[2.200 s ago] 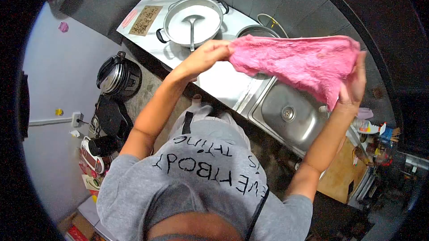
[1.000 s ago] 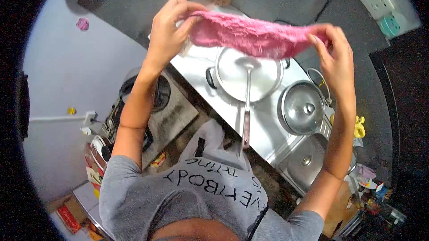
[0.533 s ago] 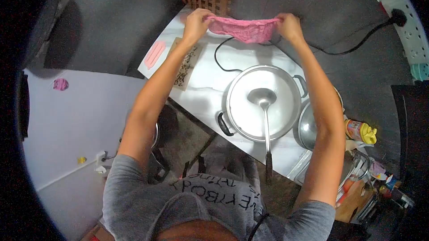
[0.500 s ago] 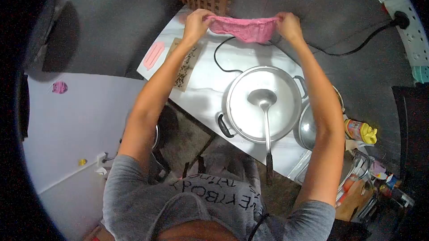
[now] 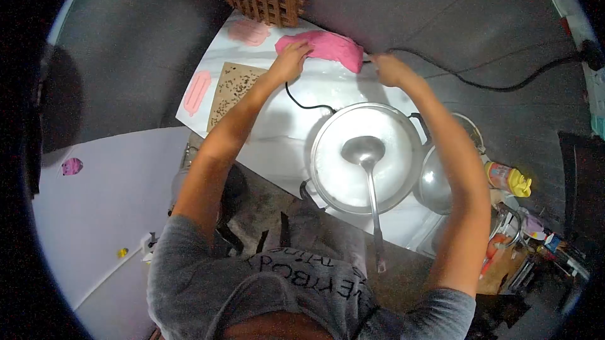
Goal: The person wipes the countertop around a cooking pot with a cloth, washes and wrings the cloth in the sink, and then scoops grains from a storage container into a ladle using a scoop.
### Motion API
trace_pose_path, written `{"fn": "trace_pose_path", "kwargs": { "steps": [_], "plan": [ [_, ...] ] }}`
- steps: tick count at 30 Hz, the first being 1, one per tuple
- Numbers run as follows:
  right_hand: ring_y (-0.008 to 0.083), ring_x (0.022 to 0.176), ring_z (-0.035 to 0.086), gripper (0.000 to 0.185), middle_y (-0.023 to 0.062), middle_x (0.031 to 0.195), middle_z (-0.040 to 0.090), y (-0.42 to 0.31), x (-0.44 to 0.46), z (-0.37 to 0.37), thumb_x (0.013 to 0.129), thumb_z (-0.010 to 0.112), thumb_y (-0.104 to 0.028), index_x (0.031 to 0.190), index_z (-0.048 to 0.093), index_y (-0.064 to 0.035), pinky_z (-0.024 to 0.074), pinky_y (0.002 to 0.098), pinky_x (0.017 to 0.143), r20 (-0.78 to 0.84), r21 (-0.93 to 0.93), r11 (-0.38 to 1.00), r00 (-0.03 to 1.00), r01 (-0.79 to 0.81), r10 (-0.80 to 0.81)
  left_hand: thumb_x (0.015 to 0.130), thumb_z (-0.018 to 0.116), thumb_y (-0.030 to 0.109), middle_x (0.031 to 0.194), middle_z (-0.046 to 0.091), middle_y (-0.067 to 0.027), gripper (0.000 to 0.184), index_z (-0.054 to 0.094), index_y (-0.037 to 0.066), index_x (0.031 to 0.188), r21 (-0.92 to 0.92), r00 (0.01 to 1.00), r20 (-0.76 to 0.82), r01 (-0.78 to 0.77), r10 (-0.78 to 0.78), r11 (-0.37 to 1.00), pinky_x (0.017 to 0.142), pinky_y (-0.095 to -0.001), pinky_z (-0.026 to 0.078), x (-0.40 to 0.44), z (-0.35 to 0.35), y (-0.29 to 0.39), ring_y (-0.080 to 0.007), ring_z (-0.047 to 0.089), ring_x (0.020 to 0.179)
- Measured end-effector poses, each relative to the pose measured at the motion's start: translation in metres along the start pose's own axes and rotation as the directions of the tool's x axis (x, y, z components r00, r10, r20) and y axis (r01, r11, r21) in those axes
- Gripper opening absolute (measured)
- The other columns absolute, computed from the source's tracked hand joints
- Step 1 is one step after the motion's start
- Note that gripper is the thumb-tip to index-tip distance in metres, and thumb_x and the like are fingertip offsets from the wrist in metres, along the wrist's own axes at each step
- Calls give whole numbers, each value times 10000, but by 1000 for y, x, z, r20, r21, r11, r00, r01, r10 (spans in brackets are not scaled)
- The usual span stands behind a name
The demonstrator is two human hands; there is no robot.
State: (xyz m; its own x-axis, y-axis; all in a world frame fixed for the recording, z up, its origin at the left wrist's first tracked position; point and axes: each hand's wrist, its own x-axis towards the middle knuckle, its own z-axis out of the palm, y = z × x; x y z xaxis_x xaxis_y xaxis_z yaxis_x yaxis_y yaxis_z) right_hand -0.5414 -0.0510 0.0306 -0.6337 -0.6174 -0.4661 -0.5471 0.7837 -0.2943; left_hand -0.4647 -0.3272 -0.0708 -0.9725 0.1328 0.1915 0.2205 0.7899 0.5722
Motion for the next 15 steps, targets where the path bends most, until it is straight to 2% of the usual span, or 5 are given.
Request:
{"fn": "trace_pose_path", "kwargs": {
  "steps": [4, 6, 10, 13, 15],
  "plan": [
    [328, 1172, 448, 497, 208, 1237, 484, 19, 49, 40, 754, 578, -55, 1236, 465, -12, 366, 374, 979, 71, -151, 975, 985, 164, -155, 824, 466, 52, 1240, 483, -169, 351, 547, 60, 1166, -2, 995, 95, 11, -11, 1000, 987, -398, 331, 16, 19, -18, -348, 431, 1145],
    [321, 1080, 529, 340, 212, 1098, 573, 22, 67, 61, 700, 546, -12, 1034, 601, 18, 425, 375, 917, 129, -348, 925, 985, 156, -117, 841, 458, 85, 1245, 484, -158, 353, 542, 76, 1184, 23, 984, 175, 28, -32, 999, 990, -398, 322, 17, 17, -18, -337, 424, 1154],
    [314, 1026, 567, 258, 200, 1061, 597, 27, 76, 70, 729, 536, -44, 964, 628, 9, 450, 388, 884, 107, -431, 884, 983, 181, -149, 856, 440, 139, 1295, 460, -109, 371, 530, 119, 1215, 88, 974, 227, 7, -27, 996, 996, -406, 318, 25, 25, -32, -329, 411, 1165],
    [342, 999, 566, 303, 196, 1079, 578, 24, 72, 61, 769, 534, -106, 1041, 576, 20, 465, 405, 854, 108, -442, 885, 988, 146, -109, 879, 418, 191, 1323, 436, -94, 382, 502, 136, 1248, 151, 947, 310, 42, -87, 988, 1002, -416, 310, 31, 19, -23, -348, 377, 1191],
    [347, 919, 599, 241, 182, 969, 617, 23, 62, 57, 773, 523, -115, 961, 635, -17, 489, 413, 795, 208, -495, 863, 978, 102, 4, 890, 402, 215, 1334, 421, -97, 392, 480, 138, 1266, 189, 941, 318, 58, -117, 980, 1014, -418, 296, 37, 24, -21, -361, 352, 1210]
  ]
}}
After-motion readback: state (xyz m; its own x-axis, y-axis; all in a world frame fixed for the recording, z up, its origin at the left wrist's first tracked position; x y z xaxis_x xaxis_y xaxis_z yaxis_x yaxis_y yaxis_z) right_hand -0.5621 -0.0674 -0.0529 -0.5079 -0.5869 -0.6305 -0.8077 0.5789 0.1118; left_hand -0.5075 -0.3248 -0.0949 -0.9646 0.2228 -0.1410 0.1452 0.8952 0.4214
